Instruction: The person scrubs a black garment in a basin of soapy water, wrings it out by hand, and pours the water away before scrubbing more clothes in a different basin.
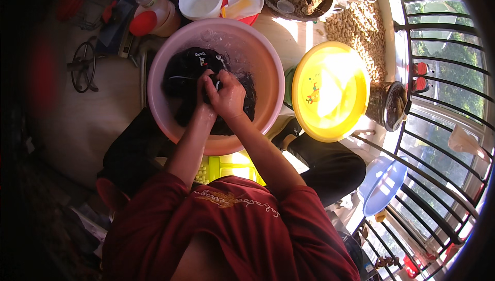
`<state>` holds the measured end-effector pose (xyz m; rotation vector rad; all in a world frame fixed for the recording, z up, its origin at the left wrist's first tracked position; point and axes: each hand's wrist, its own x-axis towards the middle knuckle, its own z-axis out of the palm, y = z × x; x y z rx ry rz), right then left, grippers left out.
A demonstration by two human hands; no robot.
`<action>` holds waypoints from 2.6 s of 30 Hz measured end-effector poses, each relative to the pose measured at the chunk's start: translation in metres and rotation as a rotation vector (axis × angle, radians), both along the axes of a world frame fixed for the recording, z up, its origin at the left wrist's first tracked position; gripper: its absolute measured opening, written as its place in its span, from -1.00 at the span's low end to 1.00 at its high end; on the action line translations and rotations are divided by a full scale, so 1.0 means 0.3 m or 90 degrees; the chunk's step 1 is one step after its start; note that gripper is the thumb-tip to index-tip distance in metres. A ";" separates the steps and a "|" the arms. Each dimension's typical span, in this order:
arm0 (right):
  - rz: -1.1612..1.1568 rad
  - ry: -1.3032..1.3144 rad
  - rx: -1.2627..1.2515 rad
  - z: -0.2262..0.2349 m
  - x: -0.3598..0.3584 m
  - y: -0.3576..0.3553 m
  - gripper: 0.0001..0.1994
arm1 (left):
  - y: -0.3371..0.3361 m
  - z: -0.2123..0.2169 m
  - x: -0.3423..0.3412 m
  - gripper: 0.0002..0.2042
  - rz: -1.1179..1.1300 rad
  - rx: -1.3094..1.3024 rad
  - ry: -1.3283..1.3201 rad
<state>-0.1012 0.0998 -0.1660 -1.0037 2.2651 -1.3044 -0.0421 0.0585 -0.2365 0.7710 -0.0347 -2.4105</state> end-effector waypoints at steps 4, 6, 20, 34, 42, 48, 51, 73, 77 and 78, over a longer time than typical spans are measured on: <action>-0.075 -0.150 0.114 -0.119 -0.136 -0.021 -0.58 | 0.002 0.050 -0.046 -0.68 0.043 0.016 -0.243; -0.098 -0.132 0.190 -0.132 -0.180 -0.007 -0.54 | -0.026 0.007 -0.021 -0.68 0.030 -0.007 -0.212; -0.210 -0.183 0.095 -0.231 -0.149 -0.007 -0.66 | -0.138 -0.194 -0.037 -0.56 -0.076 0.003 -0.380; -0.125 -0.043 -0.075 -0.104 -0.137 -0.037 -0.72 | 0.064 0.133 -0.029 -0.59 -0.084 0.058 -0.037; 0.040 -0.114 -0.048 -0.008 0.100 0.072 -0.50 | -0.005 0.140 0.049 -0.55 -0.101 0.059 -0.036; -0.098 -0.235 -0.054 -0.076 -0.037 -0.005 -0.55 | 0.008 0.172 0.007 -0.55 -0.053 -0.002 -0.004; 0.066 -0.167 -0.119 0.023 0.147 0.084 -0.52 | -0.039 0.038 0.120 -0.55 -0.080 0.045 0.066; 0.164 0.088 0.270 -0.216 -0.121 0.042 -0.32 | -0.199 -0.273 0.006 -0.77 -0.139 -0.384 -0.553; 0.075 -0.013 0.179 -0.229 -0.204 -0.013 -0.55 | -0.211 -0.279 0.019 -0.70 -0.088 -0.352 -0.501; 0.064 -0.015 0.099 -0.233 -0.219 -0.006 -0.60 | -0.219 -0.260 0.004 -0.68 -0.083 -0.245 -0.480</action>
